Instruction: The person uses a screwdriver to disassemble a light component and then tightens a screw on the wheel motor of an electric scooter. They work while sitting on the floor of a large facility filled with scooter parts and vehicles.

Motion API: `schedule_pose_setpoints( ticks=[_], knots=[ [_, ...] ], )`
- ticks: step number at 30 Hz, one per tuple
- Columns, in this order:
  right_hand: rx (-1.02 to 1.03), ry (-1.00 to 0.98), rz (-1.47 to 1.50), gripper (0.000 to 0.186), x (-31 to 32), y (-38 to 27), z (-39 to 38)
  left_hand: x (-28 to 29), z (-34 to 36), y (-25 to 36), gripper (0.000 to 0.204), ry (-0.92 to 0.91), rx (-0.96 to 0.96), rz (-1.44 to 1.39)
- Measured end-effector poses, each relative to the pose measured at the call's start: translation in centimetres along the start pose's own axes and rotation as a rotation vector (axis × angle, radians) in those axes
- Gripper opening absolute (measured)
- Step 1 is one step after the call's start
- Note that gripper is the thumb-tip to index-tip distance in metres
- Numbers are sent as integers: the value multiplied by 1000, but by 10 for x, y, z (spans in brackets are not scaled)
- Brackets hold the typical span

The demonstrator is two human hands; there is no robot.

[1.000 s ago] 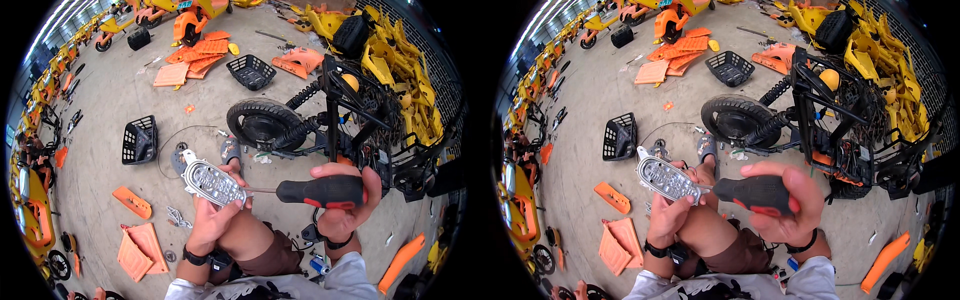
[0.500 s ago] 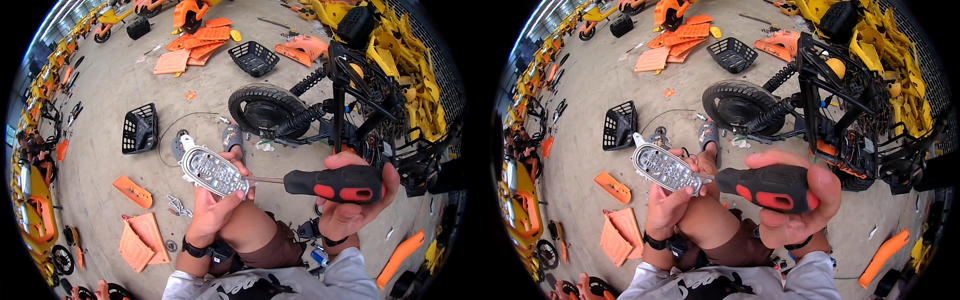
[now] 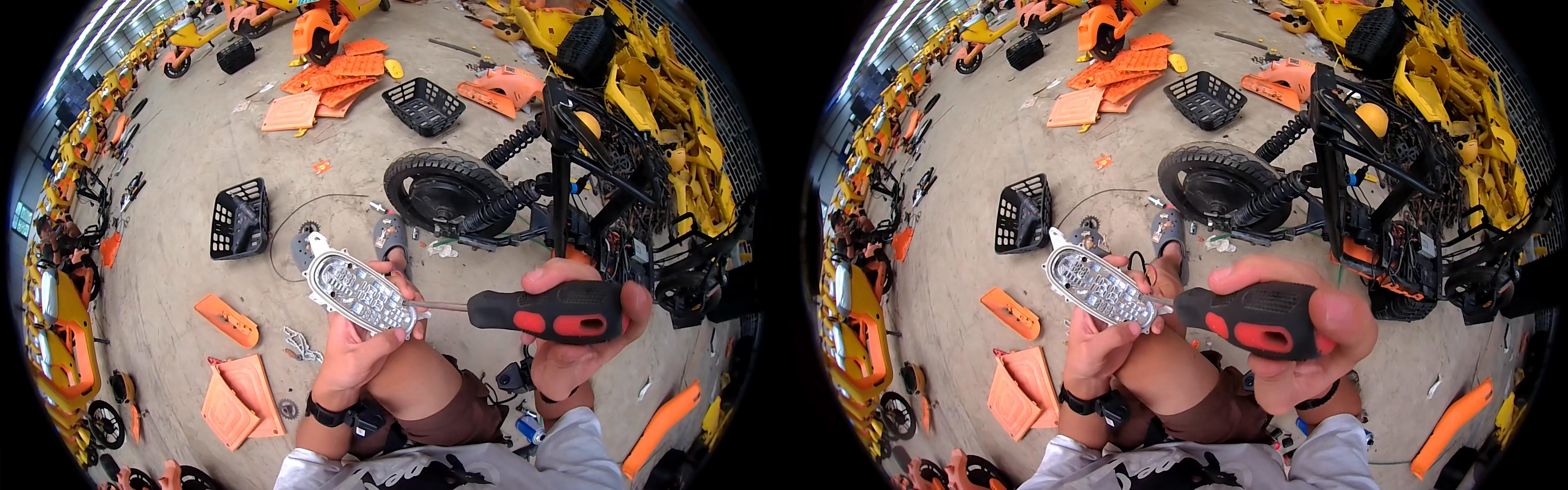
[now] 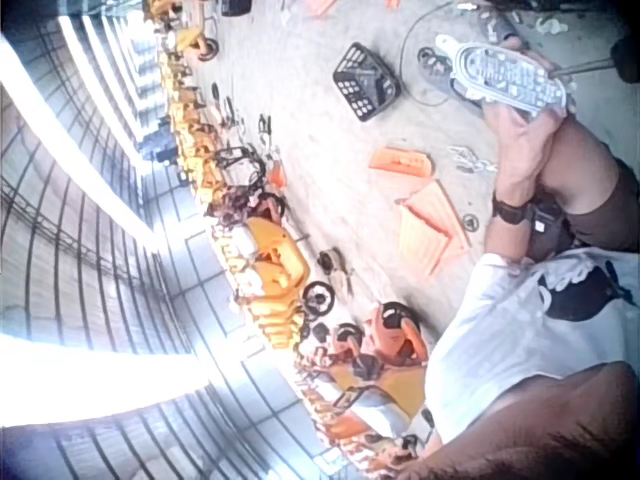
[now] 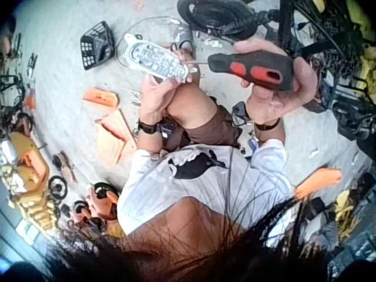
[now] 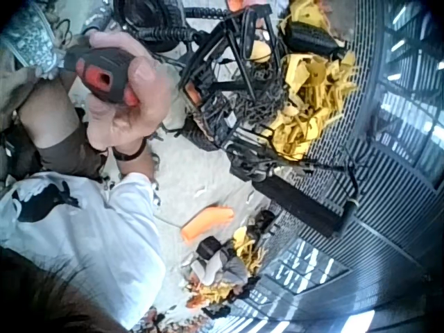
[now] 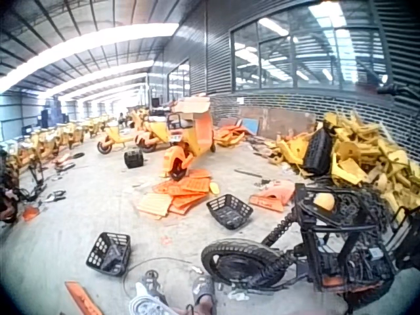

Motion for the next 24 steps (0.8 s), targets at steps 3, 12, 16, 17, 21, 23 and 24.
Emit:
schedule_pose_setpoints(
  ticks=[3, 12, 16, 17, 21, 23, 24],
  knots=[
    [29, 54, -59, 63, -1, 1, -2, 2, -1, -1, 72, -3, -17, 14],
    [60, 58, -143, 90, -2, 0, 2, 0, -2, -1, 70, 25, -8, 24],
    [167, -11, -331, 94, 3, -3, 4, 0, -3, -1, 70, -12, -47, 91],
    [159, -6, -331, 94, 4, -3, 4, -1, -3, -2, 70, -18, -40, 104],
    [137, -29, -204, 90, 6, -2, 1, 0, -3, -4, 70, -10, -14, 2],
    [181, -22, -154, 84, 6, -4, -1, 0, -3, -4, 71, -18, -5, -48],
    [189, -65, -143, 79, 5, -7, 1, 0, -2, -4, 71, -10, -1, -50]
  ],
)
Point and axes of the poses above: each hand's wrist, its own z-axis towards the middle knuckle, its own x-axis out of the back of the hand, y = z × x, the point moved 7 cm from there along z, towards the middle knuckle, and after that the axes turned 9 degrees about -x, right-handed, at the moved point
